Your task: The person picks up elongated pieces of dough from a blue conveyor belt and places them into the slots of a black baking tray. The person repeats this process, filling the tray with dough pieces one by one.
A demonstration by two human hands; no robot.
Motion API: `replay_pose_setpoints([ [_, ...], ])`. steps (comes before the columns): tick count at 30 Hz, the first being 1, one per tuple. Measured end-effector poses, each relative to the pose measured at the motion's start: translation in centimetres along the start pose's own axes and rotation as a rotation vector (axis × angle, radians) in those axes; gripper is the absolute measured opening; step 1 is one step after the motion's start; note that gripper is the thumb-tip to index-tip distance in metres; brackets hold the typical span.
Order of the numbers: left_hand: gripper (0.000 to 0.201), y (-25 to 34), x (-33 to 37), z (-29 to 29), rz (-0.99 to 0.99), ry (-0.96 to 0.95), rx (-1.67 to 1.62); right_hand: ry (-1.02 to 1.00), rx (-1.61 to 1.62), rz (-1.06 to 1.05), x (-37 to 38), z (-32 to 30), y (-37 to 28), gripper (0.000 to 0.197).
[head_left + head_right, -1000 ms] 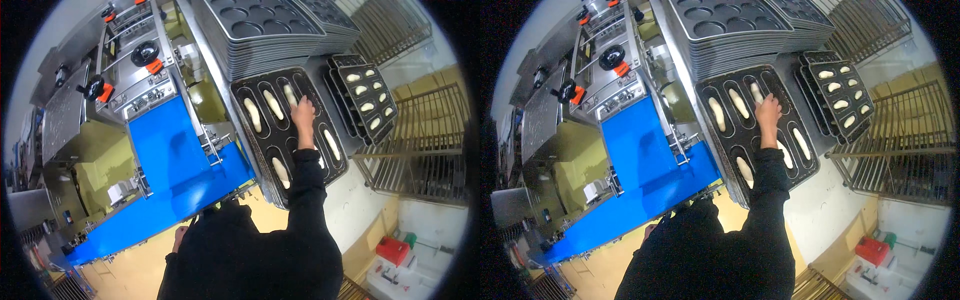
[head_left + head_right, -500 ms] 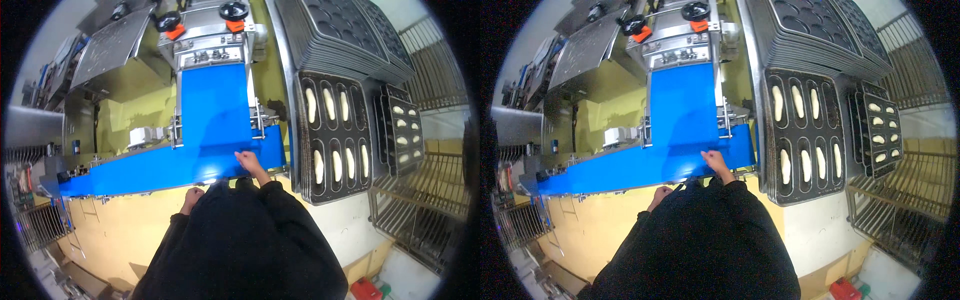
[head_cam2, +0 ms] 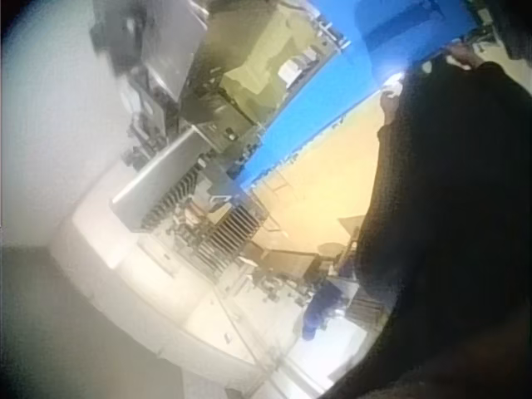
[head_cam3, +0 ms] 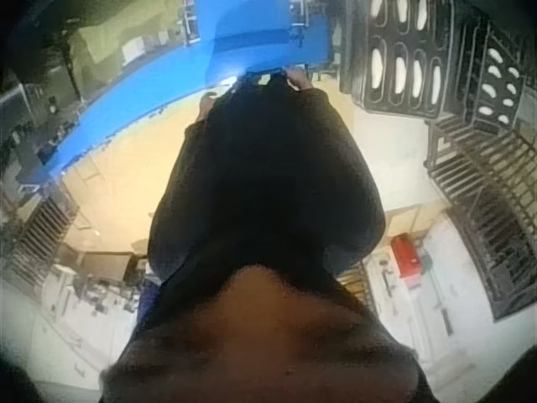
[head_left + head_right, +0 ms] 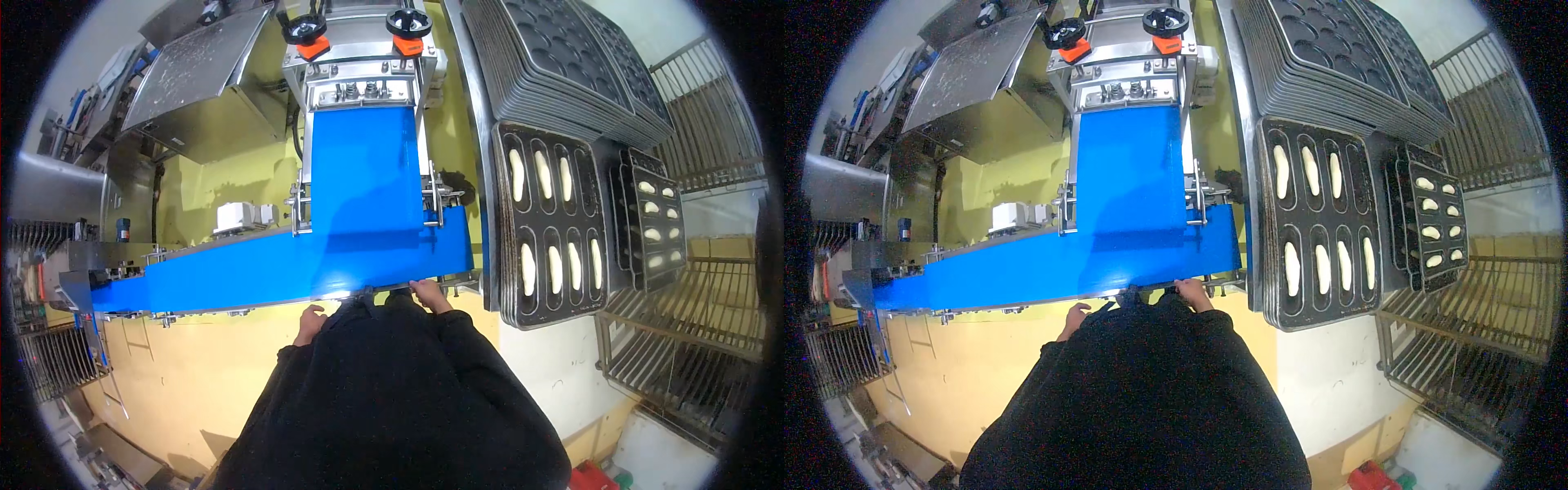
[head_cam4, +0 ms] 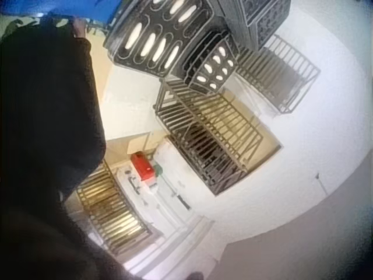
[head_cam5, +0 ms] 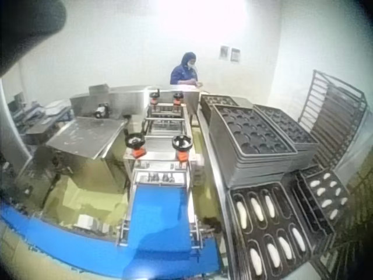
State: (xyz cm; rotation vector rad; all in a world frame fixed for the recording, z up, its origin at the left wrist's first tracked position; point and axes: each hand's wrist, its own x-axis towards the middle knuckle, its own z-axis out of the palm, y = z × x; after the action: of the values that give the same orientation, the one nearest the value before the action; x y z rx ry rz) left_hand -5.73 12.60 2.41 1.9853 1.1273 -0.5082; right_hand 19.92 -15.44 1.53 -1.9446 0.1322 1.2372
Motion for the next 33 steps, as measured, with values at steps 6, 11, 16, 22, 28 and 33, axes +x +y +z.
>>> replay_pose_setpoints([
  [6,0.027,-0.4,1.6,0.4,0.032,-0.086,-0.046,0.018,-0.099,-0.058,0.5,0.4,1.1,0.031],
  [11,0.028,-1.9,2.8,1.7,0.11,-0.082,-0.078,0.052,-0.087,0.02,-0.3,-0.1,0.2,0.03],
  [16,0.032,-2.6,3.2,2.3,0.094,-0.094,-0.112,0.052,-0.068,0.011,-0.8,-0.1,-0.5,0.029],
  [22,0.032,-1.9,2.5,2.0,0.034,-0.101,-0.145,0.044,-0.095,-0.063,0.0,0.0,0.0,0.029],
  [28,0.03,-1.4,2.3,1.9,-0.003,-0.097,-0.185,0.0,-0.007,-0.032,0.4,-0.2,0.0,0.029],
  [33,0.029,-1.1,2.3,1.7,0.036,-0.103,-0.153,0.003,0.063,-0.016,0.2,-0.3,-0.6,0.029],
])
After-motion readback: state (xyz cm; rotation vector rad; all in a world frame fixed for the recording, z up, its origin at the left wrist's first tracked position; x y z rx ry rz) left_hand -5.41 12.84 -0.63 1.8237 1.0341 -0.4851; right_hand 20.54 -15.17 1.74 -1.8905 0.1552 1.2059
